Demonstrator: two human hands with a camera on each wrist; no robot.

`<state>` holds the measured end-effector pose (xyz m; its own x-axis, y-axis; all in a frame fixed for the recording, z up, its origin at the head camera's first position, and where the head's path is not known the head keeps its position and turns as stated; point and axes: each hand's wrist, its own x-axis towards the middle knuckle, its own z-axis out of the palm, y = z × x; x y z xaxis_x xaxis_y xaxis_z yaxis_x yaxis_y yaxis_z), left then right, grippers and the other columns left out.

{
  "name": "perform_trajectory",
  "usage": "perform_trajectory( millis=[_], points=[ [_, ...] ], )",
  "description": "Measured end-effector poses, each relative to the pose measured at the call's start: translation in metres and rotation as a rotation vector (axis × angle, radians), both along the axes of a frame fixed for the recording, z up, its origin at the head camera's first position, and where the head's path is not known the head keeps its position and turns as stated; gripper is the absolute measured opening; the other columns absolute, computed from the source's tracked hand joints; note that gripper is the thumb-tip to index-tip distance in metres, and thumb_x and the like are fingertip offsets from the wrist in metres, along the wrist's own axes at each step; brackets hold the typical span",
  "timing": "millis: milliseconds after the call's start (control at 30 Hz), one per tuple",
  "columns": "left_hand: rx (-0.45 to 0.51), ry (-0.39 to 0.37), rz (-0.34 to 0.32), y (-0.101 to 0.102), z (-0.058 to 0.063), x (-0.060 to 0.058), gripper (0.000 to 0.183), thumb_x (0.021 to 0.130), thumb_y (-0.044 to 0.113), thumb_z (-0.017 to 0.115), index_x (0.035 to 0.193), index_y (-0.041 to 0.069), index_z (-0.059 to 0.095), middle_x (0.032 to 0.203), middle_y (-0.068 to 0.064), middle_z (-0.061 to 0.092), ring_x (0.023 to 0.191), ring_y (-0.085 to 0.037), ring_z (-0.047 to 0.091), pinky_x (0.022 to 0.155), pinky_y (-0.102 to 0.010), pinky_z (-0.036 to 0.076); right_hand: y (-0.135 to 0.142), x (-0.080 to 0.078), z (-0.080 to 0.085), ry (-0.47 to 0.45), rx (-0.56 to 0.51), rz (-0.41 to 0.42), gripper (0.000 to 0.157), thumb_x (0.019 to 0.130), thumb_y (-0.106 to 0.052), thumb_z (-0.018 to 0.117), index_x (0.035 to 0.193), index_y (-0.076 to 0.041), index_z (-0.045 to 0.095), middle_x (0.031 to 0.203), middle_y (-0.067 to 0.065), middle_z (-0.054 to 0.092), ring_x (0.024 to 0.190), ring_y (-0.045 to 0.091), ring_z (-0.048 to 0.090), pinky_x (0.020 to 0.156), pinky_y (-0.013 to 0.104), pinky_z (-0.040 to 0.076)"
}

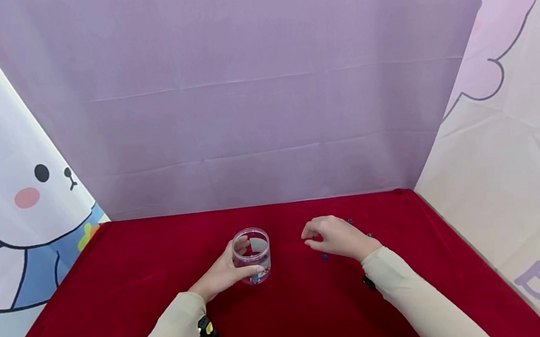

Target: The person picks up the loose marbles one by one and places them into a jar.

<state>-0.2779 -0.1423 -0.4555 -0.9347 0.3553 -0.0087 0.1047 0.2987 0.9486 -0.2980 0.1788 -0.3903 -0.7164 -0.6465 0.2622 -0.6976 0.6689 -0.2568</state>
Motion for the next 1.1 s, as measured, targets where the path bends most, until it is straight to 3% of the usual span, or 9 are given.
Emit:
perform_trajectory(
  millis=[400, 700, 1033, 1100],
  points=[
    [0.015, 0.002, -0.012, -0.001, 0.000, 0.001, 0.094, 0.082, 0.036, 0.084, 0.154, 0.018, 0.026, 0.154, -0.006, 0.035, 0.137, -0.031, 0.036, 0.105, -0.054, 0.042, 0.020, -0.001, -0.016, -0.059, 0.006, -0.044, 0.017, 0.089, -0.013, 0.077, 0.106, -0.009, 0.073, 0.098, -0.006, 0.068, 0.087, 0.014, 0.065, 0.077, 0.026, 0.055],
    [0.003, 0.015, -0.006, -0.001, -0.004, -0.002, 0.092, 0.082, 0.038, 0.083, 0.153, 0.020, 0.027, 0.154, -0.005, 0.035, 0.137, -0.031, 0.037, 0.104, -0.054, 0.043, 0.031, 0.000, -0.027, -0.073, 0.030, -0.078, 0.014, 0.089, -0.014, 0.078, 0.102, -0.013, 0.072, 0.092, -0.012, 0.066, 0.082, 0.007, 0.062, 0.074, 0.025, 0.054],
    [-0.001, 0.017, -0.001, -0.001, -0.004, -0.002, 0.090, 0.083, 0.037, 0.083, 0.153, 0.019, 0.028, 0.154, -0.005, 0.037, 0.137, -0.030, 0.037, 0.106, -0.054, 0.041, 0.033, 0.001, -0.031, -0.110, 0.044, -0.055, 0.012, 0.090, -0.014, 0.076, 0.101, -0.012, 0.072, 0.090, -0.012, 0.066, 0.080, 0.008, 0.060, 0.073, 0.026, 0.053],
    [-0.002, 0.018, -0.001, -0.002, -0.003, -0.002, 0.091, 0.083, 0.037, 0.083, 0.153, 0.019, 0.028, 0.154, -0.005, 0.036, 0.137, -0.030, 0.037, 0.105, -0.054, 0.042, 0.032, 0.001, -0.031, -0.121, 0.050, -0.058, 0.012, 0.090, -0.014, 0.076, 0.101, -0.012, 0.072, 0.090, -0.012, 0.066, 0.080, 0.008, 0.061, 0.078, 0.030, 0.054]
  ],
)
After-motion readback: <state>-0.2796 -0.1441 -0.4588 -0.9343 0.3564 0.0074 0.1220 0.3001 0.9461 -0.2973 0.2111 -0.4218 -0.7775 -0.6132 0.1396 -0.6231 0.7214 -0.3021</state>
